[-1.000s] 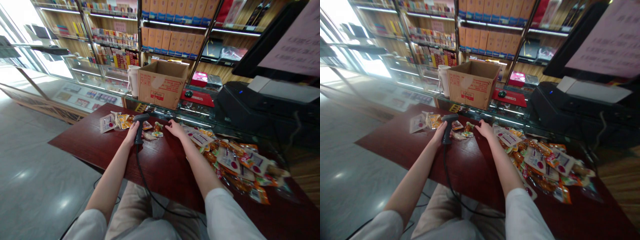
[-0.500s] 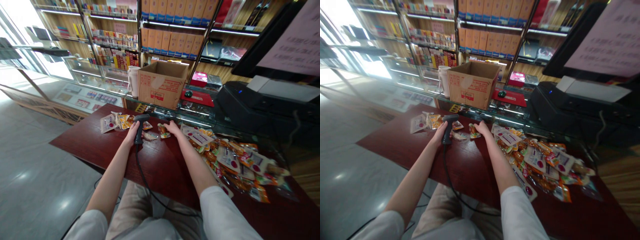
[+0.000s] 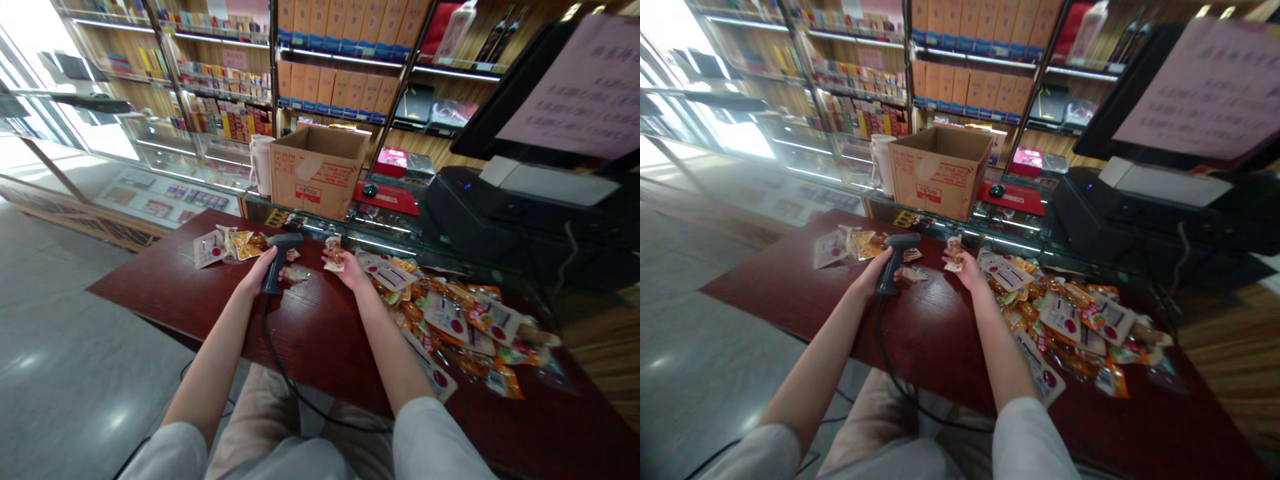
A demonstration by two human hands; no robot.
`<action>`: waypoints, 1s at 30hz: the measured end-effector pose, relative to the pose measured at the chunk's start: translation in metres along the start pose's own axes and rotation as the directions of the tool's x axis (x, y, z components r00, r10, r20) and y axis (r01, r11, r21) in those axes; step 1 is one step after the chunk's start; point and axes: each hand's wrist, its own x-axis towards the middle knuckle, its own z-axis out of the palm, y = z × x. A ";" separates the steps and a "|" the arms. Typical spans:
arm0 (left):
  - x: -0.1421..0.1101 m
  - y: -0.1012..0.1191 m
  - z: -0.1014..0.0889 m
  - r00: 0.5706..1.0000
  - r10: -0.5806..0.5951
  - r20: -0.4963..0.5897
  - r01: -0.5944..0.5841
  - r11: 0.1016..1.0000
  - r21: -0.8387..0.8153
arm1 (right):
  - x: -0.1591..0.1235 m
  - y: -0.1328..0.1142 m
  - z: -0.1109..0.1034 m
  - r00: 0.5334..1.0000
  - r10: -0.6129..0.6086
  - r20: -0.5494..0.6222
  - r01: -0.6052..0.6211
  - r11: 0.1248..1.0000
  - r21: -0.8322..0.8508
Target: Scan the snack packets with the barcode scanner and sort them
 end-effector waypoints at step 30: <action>0.008 -0.028 0.015 0.981 0.025 0.191 -0.056 0.986 0.160 | 0.001 0.031 -0.001 0.998 -0.066 0.021 0.063 0.989 0.130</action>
